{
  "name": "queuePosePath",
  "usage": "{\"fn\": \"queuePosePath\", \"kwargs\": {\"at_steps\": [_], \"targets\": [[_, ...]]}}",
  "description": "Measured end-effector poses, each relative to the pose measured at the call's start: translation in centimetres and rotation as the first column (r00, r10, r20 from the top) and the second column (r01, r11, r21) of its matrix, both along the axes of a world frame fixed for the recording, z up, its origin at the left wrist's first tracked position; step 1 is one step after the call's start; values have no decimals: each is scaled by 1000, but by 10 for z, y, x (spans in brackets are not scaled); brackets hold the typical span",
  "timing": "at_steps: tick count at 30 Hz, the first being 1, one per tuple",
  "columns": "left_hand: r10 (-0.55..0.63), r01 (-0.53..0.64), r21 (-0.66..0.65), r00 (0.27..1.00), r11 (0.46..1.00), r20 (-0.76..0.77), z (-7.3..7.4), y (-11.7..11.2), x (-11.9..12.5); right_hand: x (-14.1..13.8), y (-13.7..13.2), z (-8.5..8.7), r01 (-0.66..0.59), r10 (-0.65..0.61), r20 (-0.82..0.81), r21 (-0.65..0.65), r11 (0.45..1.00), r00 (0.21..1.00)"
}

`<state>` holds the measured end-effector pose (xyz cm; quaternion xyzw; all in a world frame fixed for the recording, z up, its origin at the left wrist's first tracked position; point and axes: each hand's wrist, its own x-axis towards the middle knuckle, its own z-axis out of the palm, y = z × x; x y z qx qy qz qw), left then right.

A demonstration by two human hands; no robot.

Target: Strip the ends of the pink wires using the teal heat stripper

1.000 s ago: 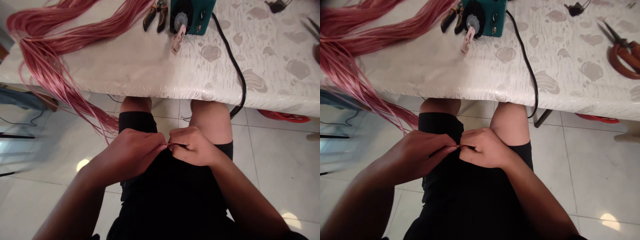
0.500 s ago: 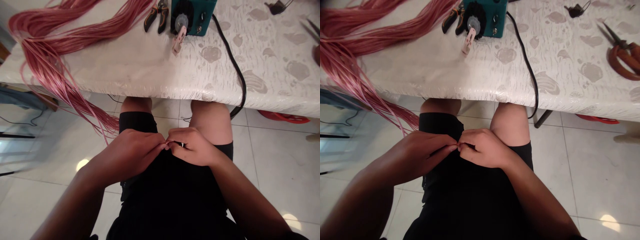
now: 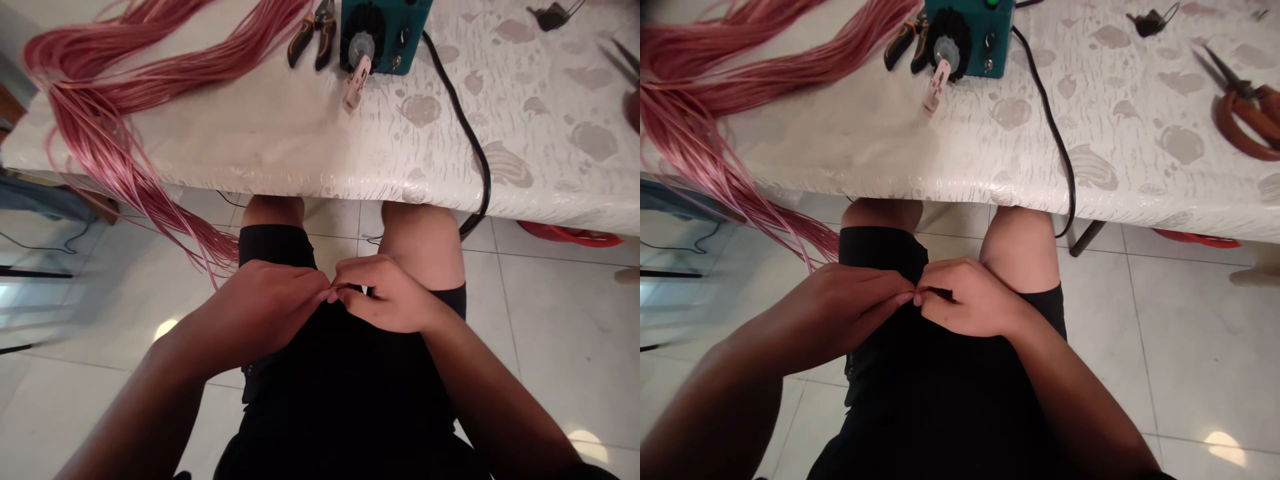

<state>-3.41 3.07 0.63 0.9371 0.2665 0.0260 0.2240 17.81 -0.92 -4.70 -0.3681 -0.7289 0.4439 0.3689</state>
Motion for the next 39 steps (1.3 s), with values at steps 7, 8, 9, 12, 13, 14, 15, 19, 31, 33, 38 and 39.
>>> {"fn": "queuePosePath", "kwargs": {"at_steps": [7,8,9,12,13,14,15,19,31,33,38,39], "targets": [[-44,40,-86,998,996,-42,5,0,4,2,1,3,-62,64,19,-93,994,998],[-52,49,-91,998,995,-35,6,1,4,2,1,4,-60,62,18,-94,994,998],[-57,54,-94,998,994,-32,6,1,5,1,2,4,-57,59,20,-92,994,998],[-69,63,-106,996,992,-55,9,3,4,1,2,5,-69,73,36,-93,993,997],[-74,66,-114,995,991,-71,9,3,4,2,2,5,-84,89,48,-97,992,995],[-79,67,-124,993,990,-89,9,4,4,2,2,4,-98,105,62,-102,990,993],[-83,68,-137,991,988,-104,9,4,4,2,2,4,-113,121,75,-107,988,990],[-94,67,-194,986,979,-134,8,6,5,2,2,0,-146,155,85,-100,984,984],[-89,61,-286,992,956,-84,7,13,4,1,1,-4,-81,81,3,4,997,997],[-77,57,-261,995,964,-70,8,12,6,2,1,-3,-87,87,-4,-8,996,996],[-57,47,-247,998,968,-34,6,12,8,1,2,-3,-65,65,-7,26,998,998],[-61,53,-258,998,965,-25,5,12,8,1,2,-4,-58,59,-14,49,997,998]]}}
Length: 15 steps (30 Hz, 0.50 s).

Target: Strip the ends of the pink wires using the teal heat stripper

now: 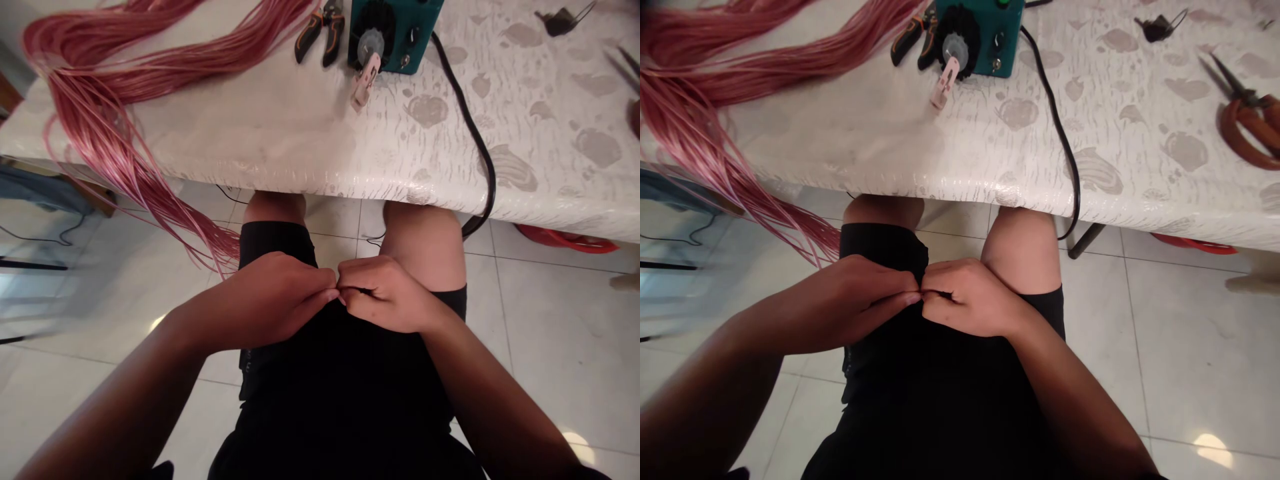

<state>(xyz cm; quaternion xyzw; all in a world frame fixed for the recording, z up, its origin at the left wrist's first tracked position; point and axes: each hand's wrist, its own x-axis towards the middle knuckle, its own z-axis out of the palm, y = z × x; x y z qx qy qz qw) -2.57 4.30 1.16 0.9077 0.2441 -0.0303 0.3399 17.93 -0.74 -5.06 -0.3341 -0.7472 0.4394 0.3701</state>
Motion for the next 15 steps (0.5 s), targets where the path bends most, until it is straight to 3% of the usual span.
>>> {"fn": "queuePosePath", "kwargs": {"at_steps": [15], "targets": [[32,-31,-50,999,998,10,0,0,-6,0,-2,2,40,-39,-16,12,999,999]]}}
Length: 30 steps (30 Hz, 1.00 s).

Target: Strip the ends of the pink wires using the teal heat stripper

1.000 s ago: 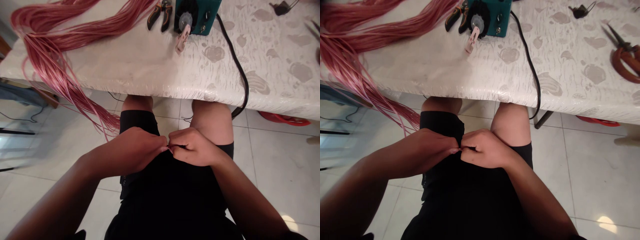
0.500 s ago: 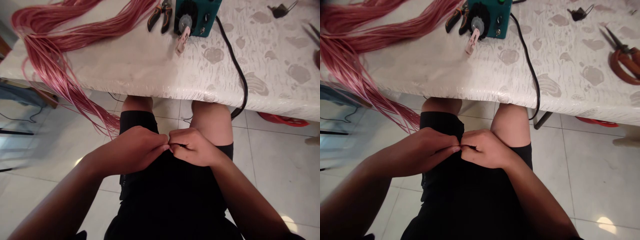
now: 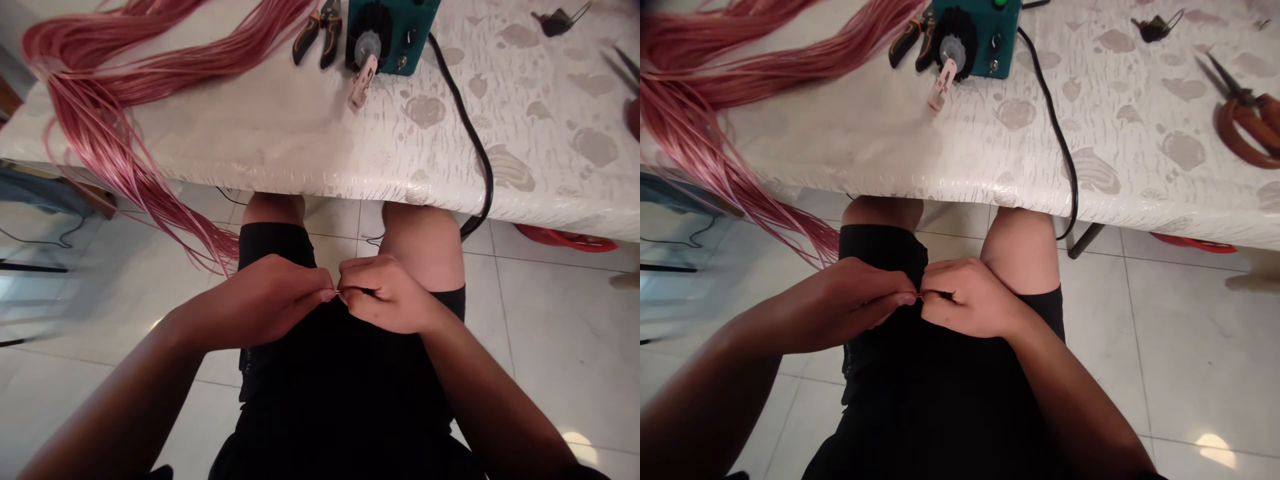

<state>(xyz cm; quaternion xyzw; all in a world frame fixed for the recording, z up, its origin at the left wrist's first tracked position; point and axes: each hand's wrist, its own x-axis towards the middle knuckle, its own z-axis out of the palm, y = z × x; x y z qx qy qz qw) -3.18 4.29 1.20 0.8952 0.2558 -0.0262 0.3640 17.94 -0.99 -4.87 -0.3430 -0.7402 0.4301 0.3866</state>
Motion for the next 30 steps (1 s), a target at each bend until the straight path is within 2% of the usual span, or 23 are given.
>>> {"fn": "queuePosePath", "kwargs": {"at_steps": [8,15,20,26,30], "targets": [[-2,5,151,1000,988,-23,-1,-3,0,0,-1,4,34,-22,117,-105,994,993],[-105,128,172,985,977,-138,0,-4,6,-1,0,2,-18,33,183,-85,996,983],[-103,142,164,969,976,-226,0,-5,8,-2,0,-1,-74,93,215,-94,993,972],[-103,152,205,967,967,-232,2,-4,6,-6,1,0,2,38,300,-129,992,953],[-92,160,235,957,959,-275,0,-4,7,-6,1,-1,-57,104,331,-150,987,938]]}}
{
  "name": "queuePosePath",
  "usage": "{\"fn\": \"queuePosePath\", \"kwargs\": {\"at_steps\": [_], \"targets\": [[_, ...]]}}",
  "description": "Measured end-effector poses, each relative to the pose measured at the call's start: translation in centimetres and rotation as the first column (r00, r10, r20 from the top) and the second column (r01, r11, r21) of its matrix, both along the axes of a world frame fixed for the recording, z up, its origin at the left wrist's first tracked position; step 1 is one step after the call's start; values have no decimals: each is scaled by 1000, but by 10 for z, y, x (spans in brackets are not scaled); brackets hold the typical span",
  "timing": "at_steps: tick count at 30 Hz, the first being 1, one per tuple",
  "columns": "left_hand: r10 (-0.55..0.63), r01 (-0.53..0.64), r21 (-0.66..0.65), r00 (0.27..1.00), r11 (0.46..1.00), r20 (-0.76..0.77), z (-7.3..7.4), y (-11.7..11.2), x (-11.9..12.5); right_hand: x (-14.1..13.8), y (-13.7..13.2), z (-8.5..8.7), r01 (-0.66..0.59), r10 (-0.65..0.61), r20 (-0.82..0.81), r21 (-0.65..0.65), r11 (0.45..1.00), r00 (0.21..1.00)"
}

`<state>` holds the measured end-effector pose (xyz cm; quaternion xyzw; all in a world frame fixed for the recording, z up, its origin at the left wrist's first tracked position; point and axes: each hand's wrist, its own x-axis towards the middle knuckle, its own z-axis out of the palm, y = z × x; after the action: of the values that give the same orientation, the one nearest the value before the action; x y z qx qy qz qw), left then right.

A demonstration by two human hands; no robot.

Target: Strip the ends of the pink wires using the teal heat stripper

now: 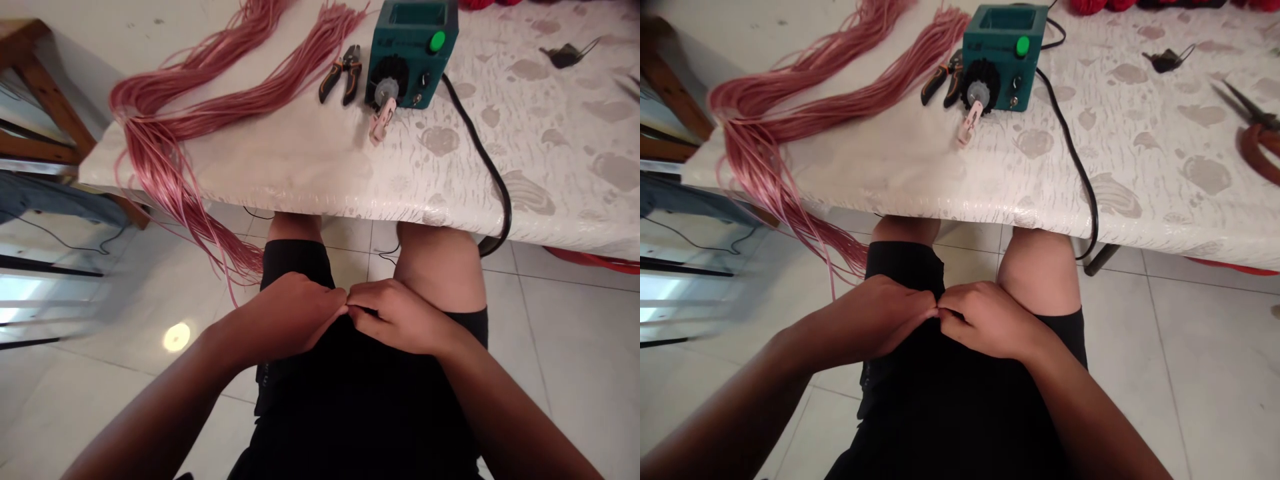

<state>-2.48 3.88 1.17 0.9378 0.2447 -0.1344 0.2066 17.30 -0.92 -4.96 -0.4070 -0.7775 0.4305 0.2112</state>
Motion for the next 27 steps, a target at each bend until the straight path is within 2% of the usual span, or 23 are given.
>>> {"fn": "queuePosePath", "kwargs": {"at_steps": [11,16,21,27], "targets": [[-17,17,2,997,1000,71,-3,-2,-3,1,-1,1,-21,20,-30,-24,999,999],[-22,21,20,999,1000,31,-5,-11,-3,1,-7,1,-33,26,-63,-109,993,998],[31,-31,25,999,999,-22,-13,-19,-9,-4,-9,-10,-70,58,-99,-119,990,993],[12,-10,-47,999,999,45,-22,-20,-9,-3,-14,-8,-25,9,-104,-151,988,995]]}}
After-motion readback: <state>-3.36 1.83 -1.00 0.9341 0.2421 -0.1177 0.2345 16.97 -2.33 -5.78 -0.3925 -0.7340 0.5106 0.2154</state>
